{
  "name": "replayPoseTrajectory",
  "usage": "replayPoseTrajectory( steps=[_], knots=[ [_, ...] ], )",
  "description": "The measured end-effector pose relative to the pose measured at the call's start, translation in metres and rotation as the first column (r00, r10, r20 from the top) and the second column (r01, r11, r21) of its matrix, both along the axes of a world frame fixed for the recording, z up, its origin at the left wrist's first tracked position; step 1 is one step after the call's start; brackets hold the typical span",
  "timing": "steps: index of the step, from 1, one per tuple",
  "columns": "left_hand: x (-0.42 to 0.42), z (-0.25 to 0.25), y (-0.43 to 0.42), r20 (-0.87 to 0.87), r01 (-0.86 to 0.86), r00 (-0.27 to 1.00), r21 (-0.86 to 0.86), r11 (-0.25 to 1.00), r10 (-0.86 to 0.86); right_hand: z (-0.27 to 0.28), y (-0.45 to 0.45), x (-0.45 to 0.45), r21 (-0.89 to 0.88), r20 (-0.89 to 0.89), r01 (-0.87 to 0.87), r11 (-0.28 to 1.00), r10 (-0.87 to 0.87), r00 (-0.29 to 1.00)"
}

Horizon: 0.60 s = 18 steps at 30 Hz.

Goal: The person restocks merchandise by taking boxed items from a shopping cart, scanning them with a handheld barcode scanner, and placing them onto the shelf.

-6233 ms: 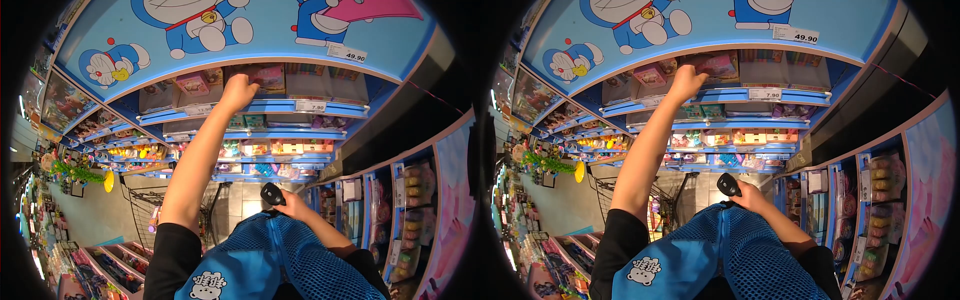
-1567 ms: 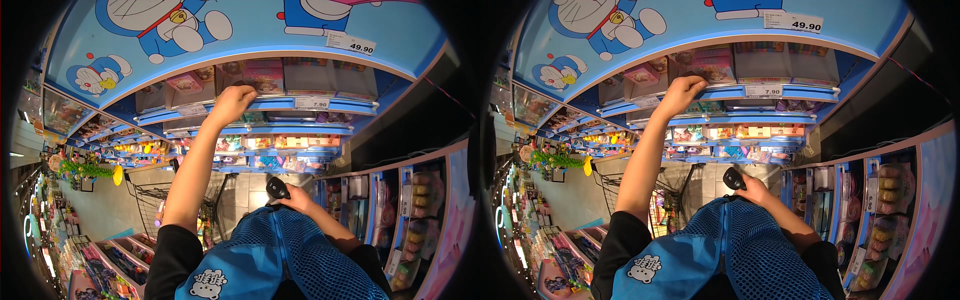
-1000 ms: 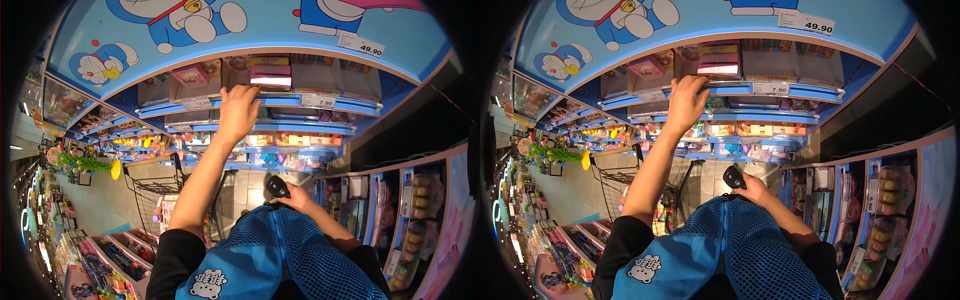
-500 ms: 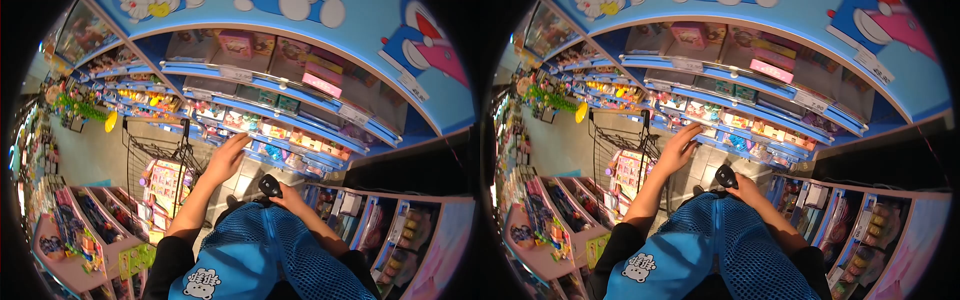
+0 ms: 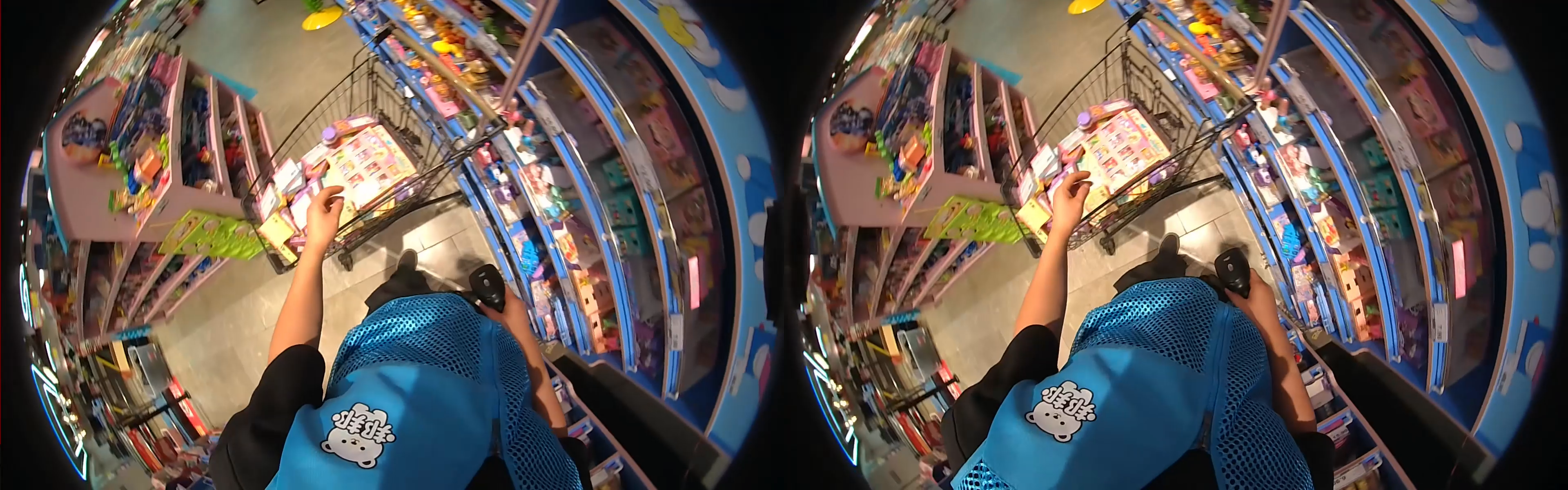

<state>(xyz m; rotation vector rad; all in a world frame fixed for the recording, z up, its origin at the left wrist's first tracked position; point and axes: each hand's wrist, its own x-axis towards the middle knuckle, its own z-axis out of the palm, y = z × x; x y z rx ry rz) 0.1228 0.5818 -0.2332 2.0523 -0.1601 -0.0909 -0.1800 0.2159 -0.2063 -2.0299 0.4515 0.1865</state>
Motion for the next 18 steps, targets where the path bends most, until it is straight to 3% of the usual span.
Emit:
replayPoseTrajectory(
  steps=[2,4,8,11,12,13,16,18],
  knots=[
    [0.009,-0.04,0.046,-0.016,-0.069,0.997,0.105,0.992,0.071,0.007,0.008,0.015,-0.018,-0.052,-0.037,0.999,0.036,0.998],
    [0.013,-0.079,0.086,-0.227,-0.145,0.961,0.072,0.987,0.158,0.011,0.016,0.026,-0.066,-0.124,-0.084,0.994,0.076,0.989],
    [0.007,-0.126,0.13,-0.214,-0.142,0.95,0.348,0.927,0.227,0.018,0.033,0.047,-0.022,-0.114,-0.134,0.991,0.131,0.985],
    [0.003,-0.165,0.151,-0.219,-0.087,0.956,0.425,0.901,0.196,0.002,0.039,0.055,-0.07,-0.102,-0.167,0.984,0.159,0.982],
    [0.001,-0.165,0.151,-0.223,-0.061,0.958,0.454,0.889,0.18,0.002,0.043,0.059,-0.094,-0.116,-0.179,0.979,0.168,0.979],
    [0.001,-0.165,0.152,-0.41,-0.058,0.89,0.328,0.943,0.198,0.001,0.045,0.062,-0.117,-0.132,-0.19,0.975,0.175,0.976],
    [-0.001,-0.17,0.145,-0.438,0.027,0.877,0.452,0.892,0.195,0.009,0.059,0.07,-0.16,-0.161,-0.178,0.971,0.152,0.975],
    [0.006,-0.173,0.141,-0.452,0.091,0.884,0.415,0.905,0.118,0.015,0.067,0.076,-0.163,-0.139,-0.175,0.971,0.153,0.978]
  ],
)
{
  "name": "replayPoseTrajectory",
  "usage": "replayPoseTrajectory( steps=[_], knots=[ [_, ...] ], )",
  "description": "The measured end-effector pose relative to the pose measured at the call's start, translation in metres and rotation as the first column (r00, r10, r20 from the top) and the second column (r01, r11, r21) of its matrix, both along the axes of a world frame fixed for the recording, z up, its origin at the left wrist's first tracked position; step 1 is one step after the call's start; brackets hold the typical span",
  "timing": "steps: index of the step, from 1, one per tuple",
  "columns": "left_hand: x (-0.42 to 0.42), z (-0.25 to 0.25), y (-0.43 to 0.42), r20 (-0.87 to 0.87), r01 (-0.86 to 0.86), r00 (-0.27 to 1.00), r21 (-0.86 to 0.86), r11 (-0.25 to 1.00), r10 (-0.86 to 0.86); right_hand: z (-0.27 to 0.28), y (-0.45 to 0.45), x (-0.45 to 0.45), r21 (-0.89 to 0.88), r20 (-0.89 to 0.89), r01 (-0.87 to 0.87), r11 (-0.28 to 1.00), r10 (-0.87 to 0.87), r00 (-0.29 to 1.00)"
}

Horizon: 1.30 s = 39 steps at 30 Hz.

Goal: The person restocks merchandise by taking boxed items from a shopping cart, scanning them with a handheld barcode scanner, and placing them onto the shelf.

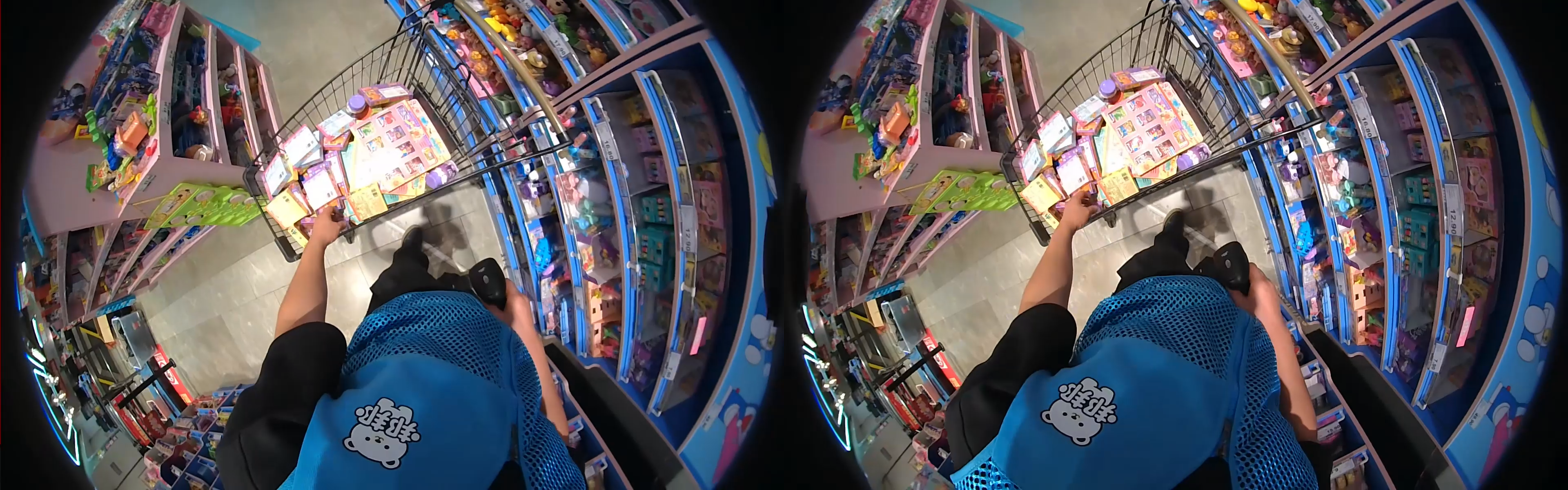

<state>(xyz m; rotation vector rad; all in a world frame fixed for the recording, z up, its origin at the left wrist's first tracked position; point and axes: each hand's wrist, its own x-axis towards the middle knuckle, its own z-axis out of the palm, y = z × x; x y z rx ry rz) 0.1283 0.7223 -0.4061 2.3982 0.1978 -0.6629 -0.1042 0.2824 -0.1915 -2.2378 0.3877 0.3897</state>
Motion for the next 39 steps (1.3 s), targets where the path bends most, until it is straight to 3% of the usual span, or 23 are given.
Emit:
replayPoseTrajectory(
  steps=[3,6,7,10,12,16,17,20,21,24,25,28,29,30,32,35,39],
  knots=[
    [0.018,0.001,-0.005,-0.058,0.087,0.995,0.035,0.996,-0.085,0.004,0.009,0.01,-0.003,-0.016,0.017,1.0,-0.017,1.0],
    [0.031,0.04,-0.039,-0.012,0.089,0.996,0.39,0.916,-0.092,0.007,0.016,0.018,0.021,-0.054,0.06,0.998,-0.059,0.997],
    [0.038,0.055,-0.054,-0.019,0.095,0.995,0.426,0.9,-0.096,0.007,0.018,0.02,0.035,-0.068,0.076,0.997,-0.073,0.995],
    [0.043,0.058,-0.08,0.222,0.165,0.944,0.322,0.932,-0.243,0.003,0.021,0.025,0.043,-0.047,0.044,0.998,-0.042,0.998],
    [0.049,0.047,-0.091,0.278,0.265,0.891,0.32,0.909,-0.358,0.01,0.027,0.034,0.055,-0.14,0.072,0.996,-0.063,0.988],
    [0.055,0.039,-0.107,0.145,0.391,0.863,0.416,0.821,-0.484,0.003,0.031,0.041,0.043,-0.159,0.075,0.996,-0.068,0.985],
    [0.062,0.043,-0.114,-0.082,0.401,0.912,0.381,0.833,-0.401,0.002,0.032,0.041,0.045,-0.129,0.068,0.997,-0.062,0.99],
    [0.07,0.036,-0.109,-0.232,0.534,0.845,0.314,0.785,-0.482,0.007,0.04,0.048,0.047,-0.072,0.059,0.997,-0.056,0.996],
    [0.069,0.02,-0.098,-0.15,0.505,0.863,0.277,0.817,-0.482,0.006,0.04,0.049,0.042,-0.072,0.058,0.997,-0.055,0.996],
    [0.072,0.026,-0.075,-0.058,0.257,0.965,0.024,0.966,-0.256,0.002,0.042,0.05,0.035,-0.032,0.055,0.998,-0.054,0.998],
    [0.074,0.016,-0.064,-0.038,0.171,0.983,-0.143,0.975,-0.178,0.001,0.042,0.052,0.034,-0.012,0.051,0.998,-0.05,0.999],
    [0.079,0.03,-0.044,-0.178,-0.181,0.979,-0.551,0.815,0.097,0.006,0.048,0.06,0.023,-0.028,0.043,0.999,-0.042,0.999],
    [0.079,0.071,-0.05,-0.226,-0.293,0.955,-0.613,0.734,0.192,0.004,0.048,0.062,0.019,-0.026,0.034,0.999,-0.034,0.999],
    [0.085,0.088,-0.046,-0.221,-0.307,0.951,-0.589,0.747,0.217,0.0,0.048,0.063,0.015,-0.024,0.026,1.0,-0.026,0.999],
    [0.089,0.115,-0.051,-0.254,-0.423,0.899,-0.715,0.557,0.356,-0.006,0.051,0.065,0.015,-0.017,0.01,1.0,-0.01,1.0],
    [0.088,0.166,-0.067,-0.296,-0.416,0.904,-0.773,0.478,0.307,-0.008,0.052,0.071,0.039,0.004,-0.014,0.999,0.014,1.0],
    [0.074,0.172,-0.093,-0.293,-0.344,0.939,-0.817,0.463,0.182,0.001,0.058,0.078,0.099,0.091,-0.038,0.994,0.029,0.995]
  ],
)
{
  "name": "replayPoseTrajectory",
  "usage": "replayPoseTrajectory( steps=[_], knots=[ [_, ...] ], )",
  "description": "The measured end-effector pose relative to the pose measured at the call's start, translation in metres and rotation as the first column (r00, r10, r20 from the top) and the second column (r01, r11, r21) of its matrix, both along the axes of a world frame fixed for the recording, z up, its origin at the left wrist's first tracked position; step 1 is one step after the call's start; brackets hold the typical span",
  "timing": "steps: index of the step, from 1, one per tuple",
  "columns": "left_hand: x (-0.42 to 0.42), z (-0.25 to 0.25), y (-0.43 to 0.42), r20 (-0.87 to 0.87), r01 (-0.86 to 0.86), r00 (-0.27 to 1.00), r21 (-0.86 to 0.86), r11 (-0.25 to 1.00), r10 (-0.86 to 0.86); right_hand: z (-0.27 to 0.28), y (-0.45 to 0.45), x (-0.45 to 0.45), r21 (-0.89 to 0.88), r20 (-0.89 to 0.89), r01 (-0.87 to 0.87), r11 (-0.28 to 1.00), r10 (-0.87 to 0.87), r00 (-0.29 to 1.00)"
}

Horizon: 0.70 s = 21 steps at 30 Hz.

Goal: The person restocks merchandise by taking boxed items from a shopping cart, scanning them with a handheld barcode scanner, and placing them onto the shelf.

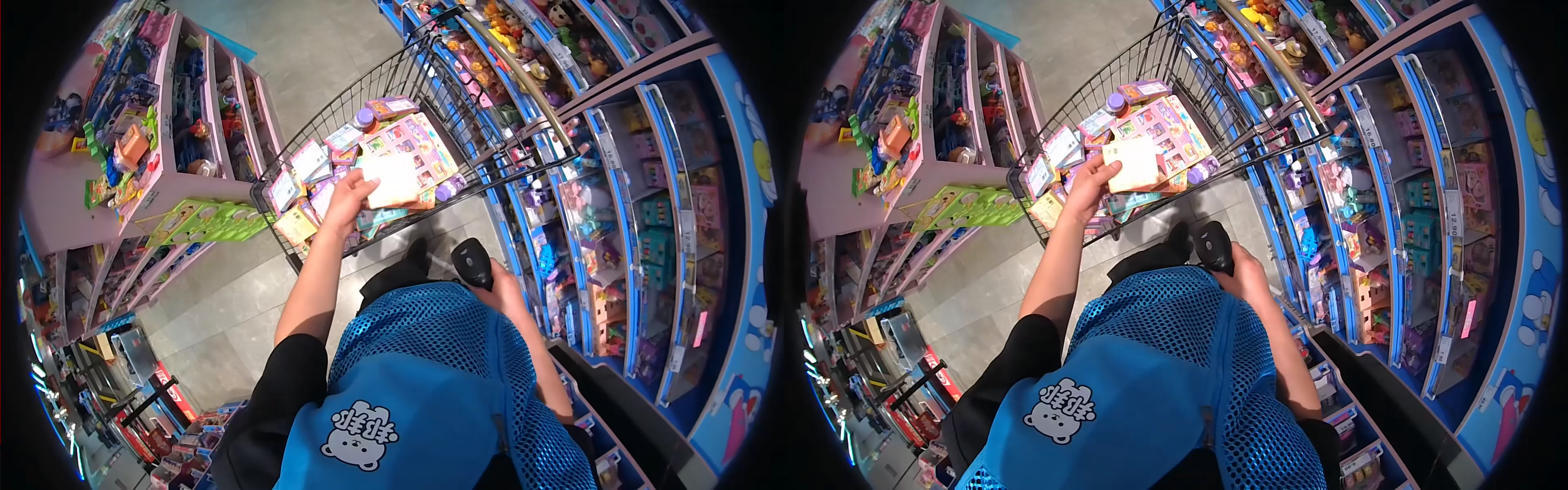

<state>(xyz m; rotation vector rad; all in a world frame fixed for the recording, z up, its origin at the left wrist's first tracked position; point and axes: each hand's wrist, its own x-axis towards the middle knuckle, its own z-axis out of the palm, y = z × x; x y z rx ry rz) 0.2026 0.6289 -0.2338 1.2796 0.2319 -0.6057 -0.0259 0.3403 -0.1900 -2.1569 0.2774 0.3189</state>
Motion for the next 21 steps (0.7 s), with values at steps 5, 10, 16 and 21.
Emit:
replayPoseTrajectory(
  steps=[5,10,16,21],
  knots=[
    [-0.035,-0.005,-0.039,-0.068,0.028,0.997,-0.05,0.998,-0.031,0.024,0.006,0.001,-0.044,0.041,0.052,0.998,-0.05,0.998],
    [-0.059,0.005,-0.07,-0.114,0.113,0.986,-0.09,0.99,-0.123,0.045,0.002,-0.008,0.015,0.083,0.119,0.993,-0.12,0.989],
    [-0.068,0.009,-0.099,0.081,0.33,0.942,-0.036,0.943,-0.327,0.043,-0.012,-0.023,-0.022,0.074,0.127,0.992,-0.125,0.989],
    [-0.074,0.02,-0.122,-0.11,0.331,0.931,-0.152,0.931,-0.349,0.046,-0.021,-0.031,-0.057,0.093,0.141,0.988,-0.135,0.986]
  ],
)
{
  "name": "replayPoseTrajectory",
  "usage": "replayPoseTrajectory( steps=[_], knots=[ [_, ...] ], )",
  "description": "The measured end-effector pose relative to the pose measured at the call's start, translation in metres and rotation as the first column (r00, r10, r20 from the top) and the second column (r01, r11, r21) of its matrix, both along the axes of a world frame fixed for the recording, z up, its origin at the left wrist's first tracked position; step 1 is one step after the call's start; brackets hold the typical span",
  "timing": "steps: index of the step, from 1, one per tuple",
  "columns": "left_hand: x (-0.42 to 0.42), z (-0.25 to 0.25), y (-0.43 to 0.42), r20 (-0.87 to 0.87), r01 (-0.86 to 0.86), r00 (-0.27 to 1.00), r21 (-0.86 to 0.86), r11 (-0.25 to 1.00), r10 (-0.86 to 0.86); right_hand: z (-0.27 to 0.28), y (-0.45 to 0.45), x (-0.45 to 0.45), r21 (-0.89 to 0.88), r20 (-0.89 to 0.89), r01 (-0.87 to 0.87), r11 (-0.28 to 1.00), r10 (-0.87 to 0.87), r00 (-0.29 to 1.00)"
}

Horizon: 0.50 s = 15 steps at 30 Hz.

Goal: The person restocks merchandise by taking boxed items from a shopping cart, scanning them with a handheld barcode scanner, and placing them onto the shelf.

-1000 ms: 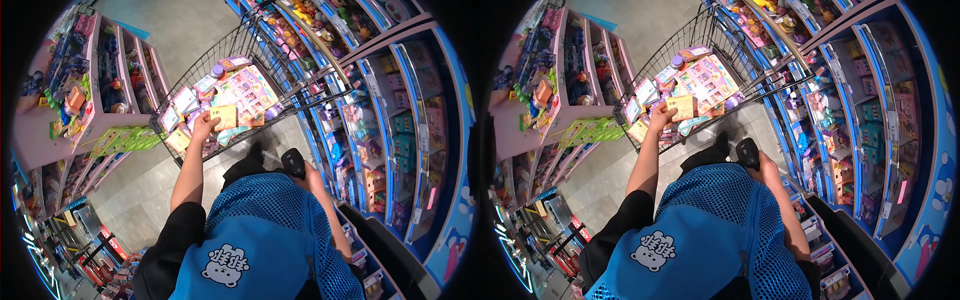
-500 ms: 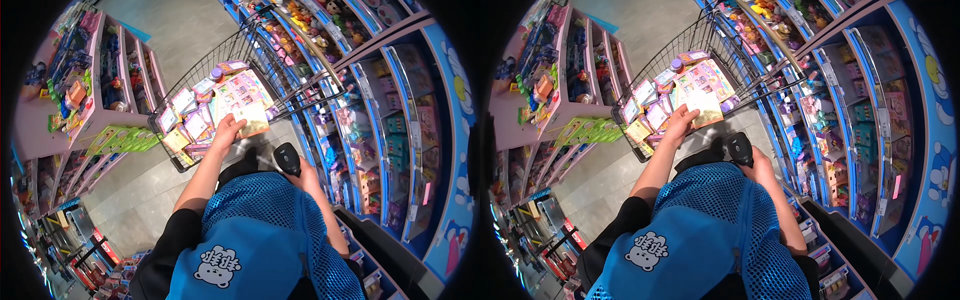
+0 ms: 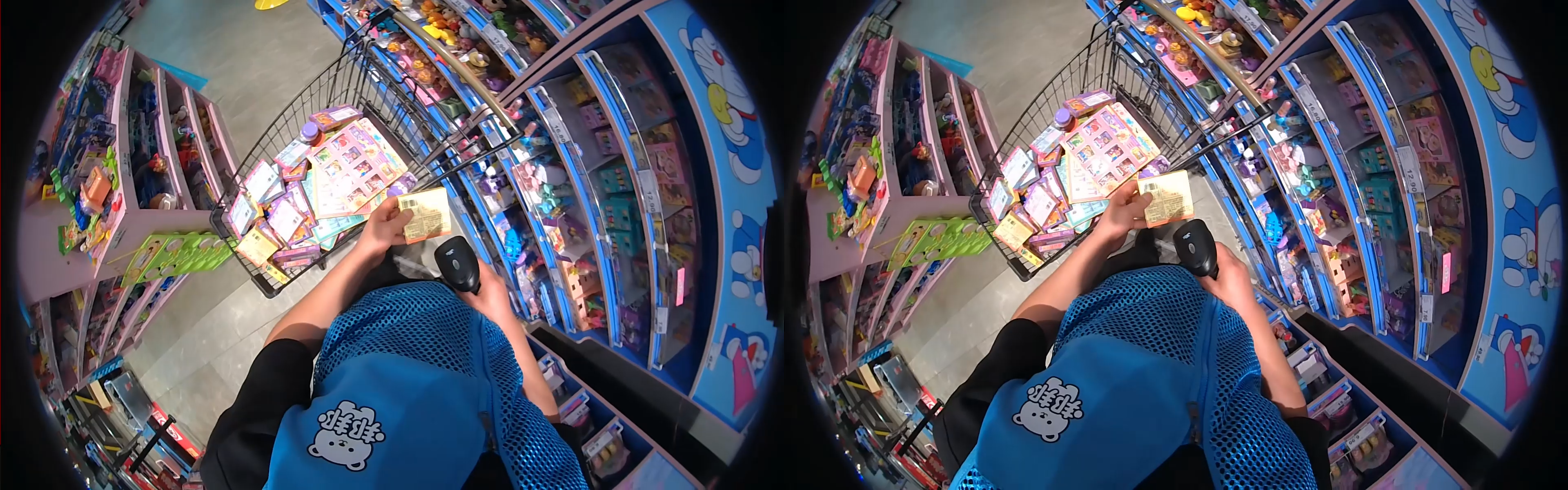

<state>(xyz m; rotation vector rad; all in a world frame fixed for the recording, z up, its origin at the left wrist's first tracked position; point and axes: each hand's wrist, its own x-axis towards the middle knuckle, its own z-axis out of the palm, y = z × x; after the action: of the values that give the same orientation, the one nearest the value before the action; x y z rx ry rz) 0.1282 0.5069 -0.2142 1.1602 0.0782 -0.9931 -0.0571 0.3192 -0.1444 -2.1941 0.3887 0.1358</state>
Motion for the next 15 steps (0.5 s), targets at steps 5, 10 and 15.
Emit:
replayPoseTrajectory(
  steps=[5,10,15],
  knots=[
    [-0.006,-0.007,-0.018,-0.077,-0.036,0.996,-0.011,0.999,0.035,-0.001,-0.01,-0.007,0.03,-0.027,0.025,0.999,-0.024,0.999],
    [-0.01,-0.038,-0.025,-0.002,-0.047,0.999,-0.024,0.999,0.047,-0.003,-0.018,-0.014,0.07,-0.039,0.044,0.997,-0.042,0.998],
    [-0.011,-0.028,-0.027,0.073,-0.042,0.996,-0.158,0.987,0.054,0.001,-0.022,-0.017,0.001,0.023,0.106,0.994,-0.106,0.994]
  ],
)
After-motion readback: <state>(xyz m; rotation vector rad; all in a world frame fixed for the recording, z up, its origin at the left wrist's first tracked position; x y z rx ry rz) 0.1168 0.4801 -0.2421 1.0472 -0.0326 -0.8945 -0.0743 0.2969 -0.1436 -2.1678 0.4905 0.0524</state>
